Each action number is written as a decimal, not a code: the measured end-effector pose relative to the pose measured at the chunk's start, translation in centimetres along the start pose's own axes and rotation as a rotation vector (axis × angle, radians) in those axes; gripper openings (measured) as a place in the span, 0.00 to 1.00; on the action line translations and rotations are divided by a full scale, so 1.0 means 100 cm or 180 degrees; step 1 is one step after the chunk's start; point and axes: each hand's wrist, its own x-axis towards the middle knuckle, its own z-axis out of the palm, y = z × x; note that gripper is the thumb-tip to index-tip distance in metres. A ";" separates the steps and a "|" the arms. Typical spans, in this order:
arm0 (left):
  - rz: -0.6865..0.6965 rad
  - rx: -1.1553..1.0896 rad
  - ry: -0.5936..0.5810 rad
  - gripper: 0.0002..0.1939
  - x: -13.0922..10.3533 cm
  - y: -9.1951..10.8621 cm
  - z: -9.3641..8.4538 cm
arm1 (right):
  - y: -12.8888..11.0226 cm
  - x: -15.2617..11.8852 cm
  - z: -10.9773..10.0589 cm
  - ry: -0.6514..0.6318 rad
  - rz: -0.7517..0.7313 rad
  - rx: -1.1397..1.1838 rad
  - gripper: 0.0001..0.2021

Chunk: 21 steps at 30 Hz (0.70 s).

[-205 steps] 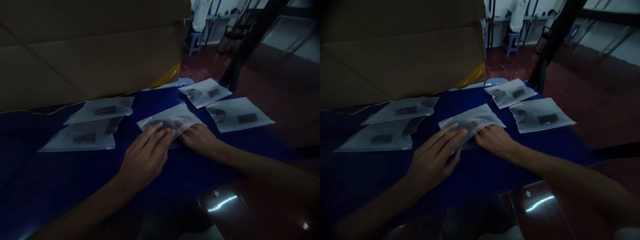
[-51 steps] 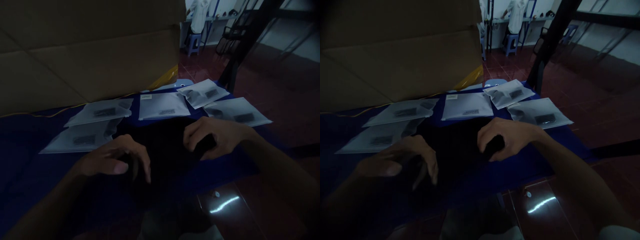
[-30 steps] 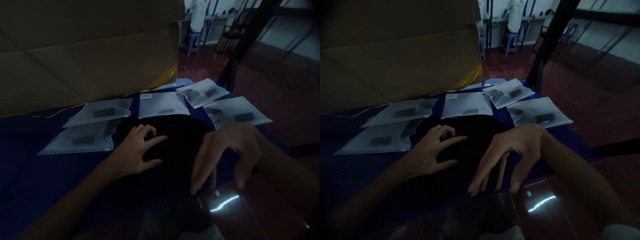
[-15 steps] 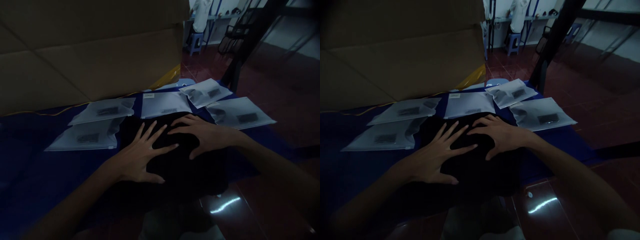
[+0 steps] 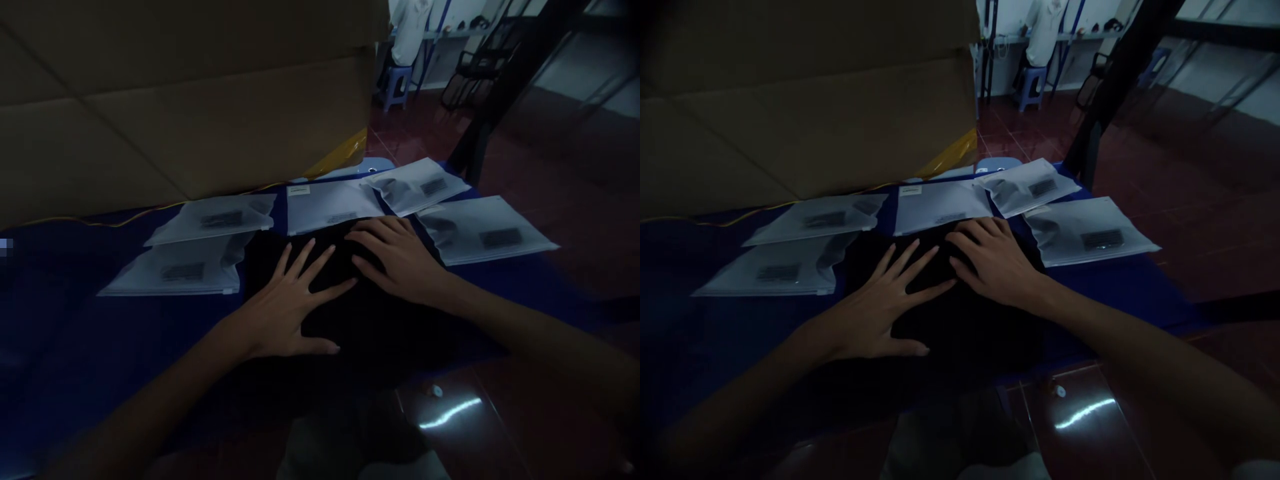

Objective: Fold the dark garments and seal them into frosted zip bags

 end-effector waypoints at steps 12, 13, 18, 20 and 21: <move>-0.0132 -0.0258 -0.0038 0.42 -0.003 -0.005 -0.005 | 0.012 -0.008 0.021 -0.0664 -0.0312 -0.0206 0.31; -0.0188 -0.0336 -0.0047 0.38 -0.004 -0.005 -0.006 | 0.013 -0.008 0.021 -0.0650 -0.0325 -0.0184 0.31; -0.0293 -0.0223 0.0067 0.38 -0.007 -0.009 -0.002 | 0.021 -0.012 0.017 -0.0483 -0.0366 0.0082 0.32; -0.0337 0.0043 0.0206 0.39 -0.008 -0.010 0.003 | 0.027 -0.016 0.014 -0.0214 -0.0390 0.0195 0.29; -0.0383 0.0148 0.0282 0.39 -0.009 -0.010 0.006 | 0.030 -0.018 0.013 -0.0057 -0.0389 0.0174 0.26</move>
